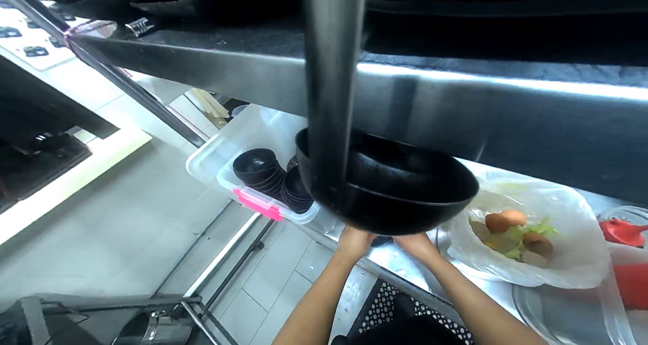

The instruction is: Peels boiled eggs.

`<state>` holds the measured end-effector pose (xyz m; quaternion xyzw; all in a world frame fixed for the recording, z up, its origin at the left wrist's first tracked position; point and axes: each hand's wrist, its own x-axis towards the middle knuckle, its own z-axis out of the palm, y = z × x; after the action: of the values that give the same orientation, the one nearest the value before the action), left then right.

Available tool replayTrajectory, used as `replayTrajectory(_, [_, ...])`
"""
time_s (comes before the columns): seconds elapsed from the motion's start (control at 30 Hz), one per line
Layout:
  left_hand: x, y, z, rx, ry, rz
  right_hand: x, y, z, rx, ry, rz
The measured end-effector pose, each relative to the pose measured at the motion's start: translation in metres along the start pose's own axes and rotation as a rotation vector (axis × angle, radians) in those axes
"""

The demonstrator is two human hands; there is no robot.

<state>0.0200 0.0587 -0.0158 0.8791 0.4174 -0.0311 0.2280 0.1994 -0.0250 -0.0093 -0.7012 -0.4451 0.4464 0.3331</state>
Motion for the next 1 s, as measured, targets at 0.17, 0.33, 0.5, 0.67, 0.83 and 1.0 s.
replayTrajectory(0.17, [-0.003,-0.001,-0.003,0.020,0.017,-0.018,0.000,0.001,0.000,-0.025,0.016,-0.028])
replayTrajectory(0.33, [-0.008,0.006,-0.009,0.025,0.015,-0.052,0.005,0.003,0.000,-0.035,0.001,-0.051])
replayTrajectory(0.5, [-0.008,0.002,-0.012,-0.079,0.025,-0.056,0.005,0.000,-0.001,-0.053,-0.019,-0.027])
replayTrajectory(0.67, [-0.007,-0.009,-0.002,-0.021,0.022,0.004,0.009,0.003,0.001,-0.069,-0.020,-0.025])
replayTrajectory(0.83, [-0.013,-0.013,0.005,-0.137,0.137,-0.026,0.003,-0.002,-0.002,-0.069,-0.025,-0.023])
replayTrajectory(1.0, [-0.016,-0.014,0.009,-0.244,0.187,0.002,-0.002,-0.006,-0.002,-0.057,-0.039,-0.015])
